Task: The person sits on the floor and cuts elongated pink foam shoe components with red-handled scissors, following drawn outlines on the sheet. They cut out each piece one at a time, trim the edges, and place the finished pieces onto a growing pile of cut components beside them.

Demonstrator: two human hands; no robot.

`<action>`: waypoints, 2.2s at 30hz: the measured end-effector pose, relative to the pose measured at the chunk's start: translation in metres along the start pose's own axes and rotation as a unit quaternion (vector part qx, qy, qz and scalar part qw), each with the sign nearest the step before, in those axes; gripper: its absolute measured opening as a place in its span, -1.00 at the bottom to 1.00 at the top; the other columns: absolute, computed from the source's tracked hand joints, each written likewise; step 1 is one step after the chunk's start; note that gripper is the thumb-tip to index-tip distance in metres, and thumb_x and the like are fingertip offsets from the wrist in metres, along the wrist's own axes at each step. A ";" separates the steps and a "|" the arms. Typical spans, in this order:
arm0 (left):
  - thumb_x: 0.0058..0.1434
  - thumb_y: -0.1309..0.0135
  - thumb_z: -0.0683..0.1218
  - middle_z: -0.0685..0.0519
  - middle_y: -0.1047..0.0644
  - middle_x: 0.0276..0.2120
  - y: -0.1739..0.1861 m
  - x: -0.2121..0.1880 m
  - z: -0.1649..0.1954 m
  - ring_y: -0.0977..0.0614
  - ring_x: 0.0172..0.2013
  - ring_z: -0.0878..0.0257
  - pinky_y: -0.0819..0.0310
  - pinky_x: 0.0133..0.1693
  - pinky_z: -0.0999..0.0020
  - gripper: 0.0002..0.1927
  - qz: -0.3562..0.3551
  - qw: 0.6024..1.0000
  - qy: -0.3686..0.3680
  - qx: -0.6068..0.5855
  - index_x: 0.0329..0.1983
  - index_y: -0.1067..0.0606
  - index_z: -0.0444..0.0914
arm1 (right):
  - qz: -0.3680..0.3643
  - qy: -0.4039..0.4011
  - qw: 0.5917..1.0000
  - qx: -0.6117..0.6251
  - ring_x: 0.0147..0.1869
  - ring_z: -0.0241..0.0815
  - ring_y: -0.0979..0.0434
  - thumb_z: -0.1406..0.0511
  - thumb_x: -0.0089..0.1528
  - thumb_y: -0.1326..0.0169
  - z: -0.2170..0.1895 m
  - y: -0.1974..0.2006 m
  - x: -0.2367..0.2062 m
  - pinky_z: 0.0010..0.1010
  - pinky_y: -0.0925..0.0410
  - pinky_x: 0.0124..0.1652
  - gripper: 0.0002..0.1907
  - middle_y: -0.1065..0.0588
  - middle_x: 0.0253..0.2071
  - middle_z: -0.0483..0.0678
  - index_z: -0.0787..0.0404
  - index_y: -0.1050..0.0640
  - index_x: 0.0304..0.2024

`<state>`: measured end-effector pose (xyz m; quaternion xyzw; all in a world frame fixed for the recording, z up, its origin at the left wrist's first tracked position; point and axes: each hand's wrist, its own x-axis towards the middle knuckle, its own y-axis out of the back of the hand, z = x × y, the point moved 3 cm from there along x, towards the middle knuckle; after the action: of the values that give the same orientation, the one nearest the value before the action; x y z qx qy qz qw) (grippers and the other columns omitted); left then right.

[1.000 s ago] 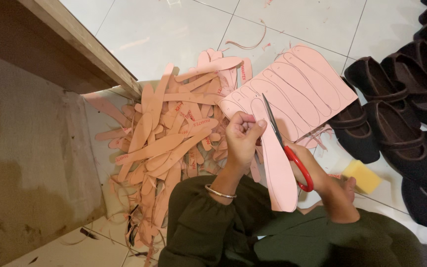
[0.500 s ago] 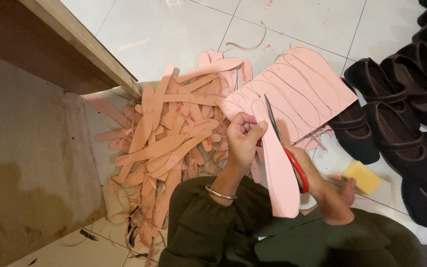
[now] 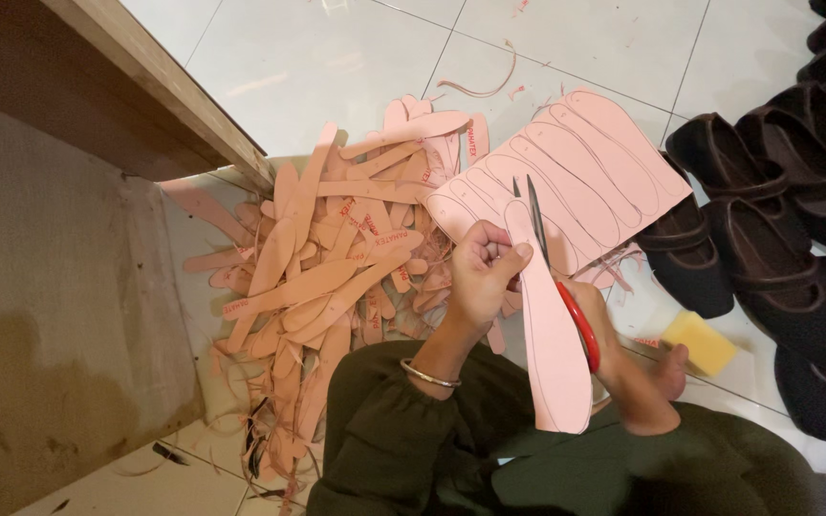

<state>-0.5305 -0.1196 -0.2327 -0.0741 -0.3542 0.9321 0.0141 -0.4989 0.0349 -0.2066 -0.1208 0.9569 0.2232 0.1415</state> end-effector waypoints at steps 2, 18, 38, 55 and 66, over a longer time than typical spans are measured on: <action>0.31 -0.14 -0.24 0.07 -0.54 -0.45 0.000 0.001 -0.001 -0.56 -0.51 0.42 -0.46 -0.49 0.53 -0.82 0.003 1.000 0.010 -0.016 -0.17 -0.35 -0.31 | 0.008 -0.015 0.999 -0.041 -0.34 -0.36 -0.50 0.24 0.29 0.00 0.006 0.000 0.002 -0.48 -0.39 -0.35 -0.64 -0.57 -0.41 -0.08 0.22 -0.59 0.09; 0.31 -0.13 -0.24 0.04 -0.53 -0.46 -0.002 0.000 -0.005 -0.58 -0.54 0.37 -0.41 -0.57 0.52 -0.79 -0.060 0.997 0.047 -0.015 -0.20 -0.30 -0.28 | 0.025 -0.023 0.999 -0.013 -0.44 -0.34 -0.50 0.24 0.24 -0.12 0.012 0.003 0.002 -0.44 -0.37 -0.44 -0.78 -0.55 -0.51 -0.07 0.30 -0.61 -0.28; 0.45 0.00 -0.12 0.15 -0.50 -0.49 -0.001 -0.001 0.008 -0.47 -0.57 0.48 -0.35 -0.54 0.54 -0.86 -0.023 0.998 0.011 0.062 -0.19 -0.44 -0.31 | -0.016 -0.002 0.991 -0.133 -0.36 -0.30 -0.59 0.17 0.25 -0.06 -0.010 0.000 0.001 -0.41 -0.41 -0.29 -0.71 -0.58 -0.45 -0.07 0.23 -0.62 -0.16; 0.44 -0.09 -0.12 0.14 -0.50 -0.52 0.005 0.001 0.019 -0.44 -0.57 0.49 -0.27 -0.55 0.56 -0.81 -0.104 0.993 0.018 0.056 -0.20 -0.45 -0.37 | -0.119 -0.047 0.991 -0.048 -0.59 -0.28 -0.42 0.32 0.10 -0.08 -0.035 0.036 -0.006 -0.45 -0.28 -0.52 -0.82 -0.46 -0.68 -0.08 0.32 -0.56 -0.53; 0.39 -0.10 -0.11 0.09 -0.55 -0.53 0.001 0.001 0.014 -0.47 -0.66 0.46 -0.30 -0.62 0.56 -0.82 -0.094 0.994 0.047 0.042 -0.24 -0.46 -0.34 | -0.079 -0.046 0.995 0.033 -0.46 -0.31 -0.43 0.35 0.19 -0.14 -0.001 0.017 0.005 -0.47 -0.32 -0.44 -0.85 -0.46 -0.52 -0.09 0.35 -0.55 -0.25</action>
<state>-0.5340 -0.1294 -0.2230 -0.0834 -0.3196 0.9360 0.1215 -0.5082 0.0480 -0.2004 -0.1804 0.9437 0.1851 0.2065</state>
